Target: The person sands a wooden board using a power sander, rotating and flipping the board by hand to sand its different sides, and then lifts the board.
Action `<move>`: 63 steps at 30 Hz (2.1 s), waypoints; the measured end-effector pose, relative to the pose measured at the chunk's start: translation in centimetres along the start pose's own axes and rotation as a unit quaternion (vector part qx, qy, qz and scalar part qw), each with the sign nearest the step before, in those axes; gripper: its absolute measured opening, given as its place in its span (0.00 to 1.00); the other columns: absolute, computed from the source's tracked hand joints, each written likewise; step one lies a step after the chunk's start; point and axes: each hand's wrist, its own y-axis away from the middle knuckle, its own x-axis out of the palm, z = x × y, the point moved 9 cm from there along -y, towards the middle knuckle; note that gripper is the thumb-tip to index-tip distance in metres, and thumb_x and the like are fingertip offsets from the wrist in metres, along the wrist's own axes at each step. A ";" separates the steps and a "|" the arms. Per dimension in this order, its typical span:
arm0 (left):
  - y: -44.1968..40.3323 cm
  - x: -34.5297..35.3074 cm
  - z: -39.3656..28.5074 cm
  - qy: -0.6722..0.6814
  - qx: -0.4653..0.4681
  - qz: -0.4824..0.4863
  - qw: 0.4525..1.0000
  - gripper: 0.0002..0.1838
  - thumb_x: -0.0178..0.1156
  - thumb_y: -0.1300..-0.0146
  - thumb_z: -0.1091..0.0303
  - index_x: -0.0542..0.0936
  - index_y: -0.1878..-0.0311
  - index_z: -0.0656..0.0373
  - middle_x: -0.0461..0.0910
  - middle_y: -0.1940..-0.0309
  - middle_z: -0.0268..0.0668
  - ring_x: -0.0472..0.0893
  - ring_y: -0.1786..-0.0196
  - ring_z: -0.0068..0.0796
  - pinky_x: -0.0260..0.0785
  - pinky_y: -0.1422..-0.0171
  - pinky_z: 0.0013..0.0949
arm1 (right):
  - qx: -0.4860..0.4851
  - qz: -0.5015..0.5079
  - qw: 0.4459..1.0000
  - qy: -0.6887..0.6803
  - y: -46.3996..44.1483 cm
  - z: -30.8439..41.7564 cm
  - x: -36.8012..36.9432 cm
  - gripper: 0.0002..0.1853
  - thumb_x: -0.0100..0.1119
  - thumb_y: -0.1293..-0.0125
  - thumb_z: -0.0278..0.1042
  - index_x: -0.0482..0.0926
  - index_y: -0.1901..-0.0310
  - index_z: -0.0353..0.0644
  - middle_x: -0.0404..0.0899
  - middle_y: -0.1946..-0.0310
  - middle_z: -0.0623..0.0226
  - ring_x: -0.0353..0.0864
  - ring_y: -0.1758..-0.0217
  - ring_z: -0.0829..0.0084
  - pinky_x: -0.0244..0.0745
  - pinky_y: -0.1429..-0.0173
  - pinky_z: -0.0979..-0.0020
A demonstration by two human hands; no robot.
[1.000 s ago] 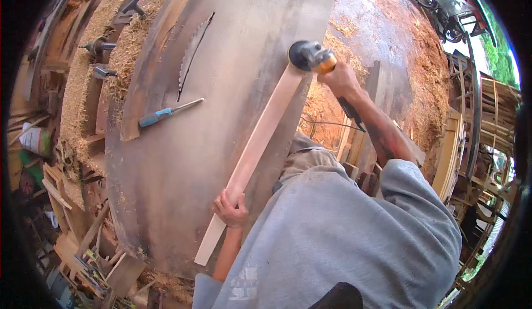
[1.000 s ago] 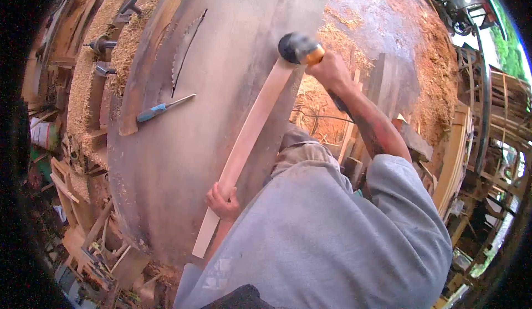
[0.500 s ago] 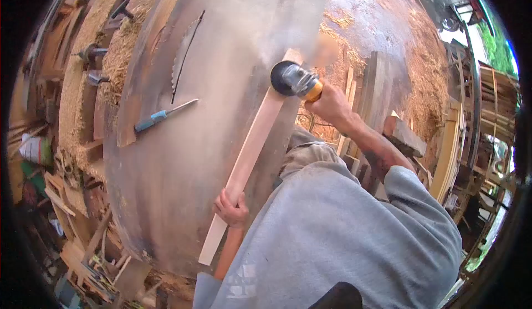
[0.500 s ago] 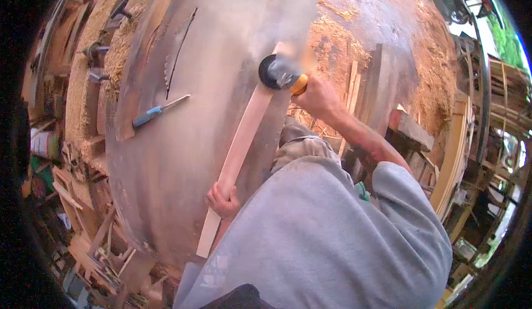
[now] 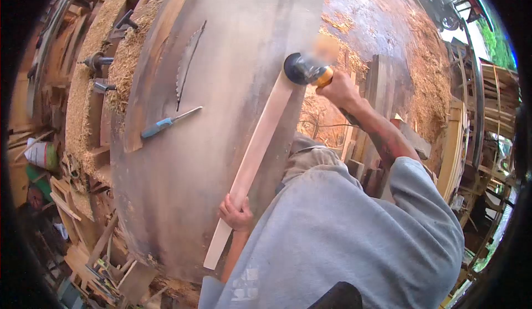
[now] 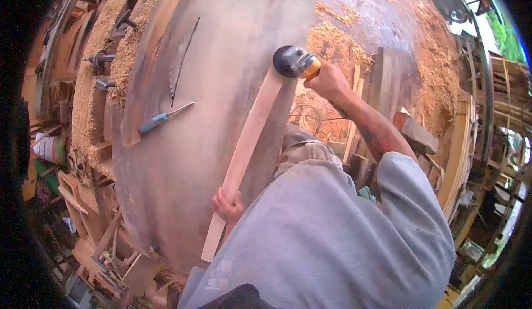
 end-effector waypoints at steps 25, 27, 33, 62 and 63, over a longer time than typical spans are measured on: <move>-0.7 -0.7 -0.4 0.013 0.009 0.001 1.000 0.38 0.71 0.39 0.42 0.76 0.34 0.59 0.77 0.46 0.45 0.76 0.43 0.51 0.66 0.38 0.54 | -0.031 0.056 0.998 -0.024 5.6 5.3 5.4 0.22 0.71 0.46 0.35 0.82 0.48 0.42 0.87 0.62 0.45 0.89 0.55 0.45 0.82 0.50 0.51; -0.6 -0.7 -0.5 0.015 0.008 0.008 1.000 0.38 0.71 0.39 0.42 0.76 0.34 0.59 0.77 0.45 0.44 0.76 0.43 0.50 0.65 0.38 0.55 | -0.029 0.074 0.996 -0.040 8.4 6.2 6.8 0.21 0.71 0.46 0.34 0.82 0.50 0.40 0.87 0.61 0.44 0.88 0.54 0.44 0.82 0.49 0.50; -0.8 -0.9 -0.3 0.025 -0.005 0.012 1.000 0.38 0.73 0.41 0.45 0.76 0.34 0.59 0.77 0.45 0.45 0.76 0.42 0.51 0.66 0.37 0.54 | -0.074 0.192 0.974 0.091 10.1 6.4 8.5 0.23 0.74 0.45 0.39 0.82 0.48 0.42 0.87 0.59 0.46 0.88 0.53 0.45 0.82 0.48 0.50; 1.3 -1.9 -3.7 0.082 -0.120 -0.006 0.989 0.52 0.79 0.49 0.55 0.63 0.22 0.57 0.66 0.25 0.48 0.66 0.24 0.54 0.52 0.20 0.59 | -0.071 -0.046 0.990 -0.113 1.6 -7.9 -1.8 0.21 0.72 0.41 0.33 0.87 0.46 0.38 0.87 0.60 0.64 0.82 0.61 0.71 0.77 0.53 0.65; 3.8 -3.7 -1.1 0.096 -0.154 0.005 0.983 0.53 0.79 0.50 0.56 0.63 0.22 0.57 0.64 0.23 0.47 0.65 0.23 0.54 0.50 0.20 0.60 | -0.055 -0.052 0.991 -0.112 1.9 -8.6 -1.9 0.22 0.73 0.43 0.32 0.87 0.45 0.37 0.88 0.57 0.64 0.82 0.59 0.71 0.77 0.52 0.64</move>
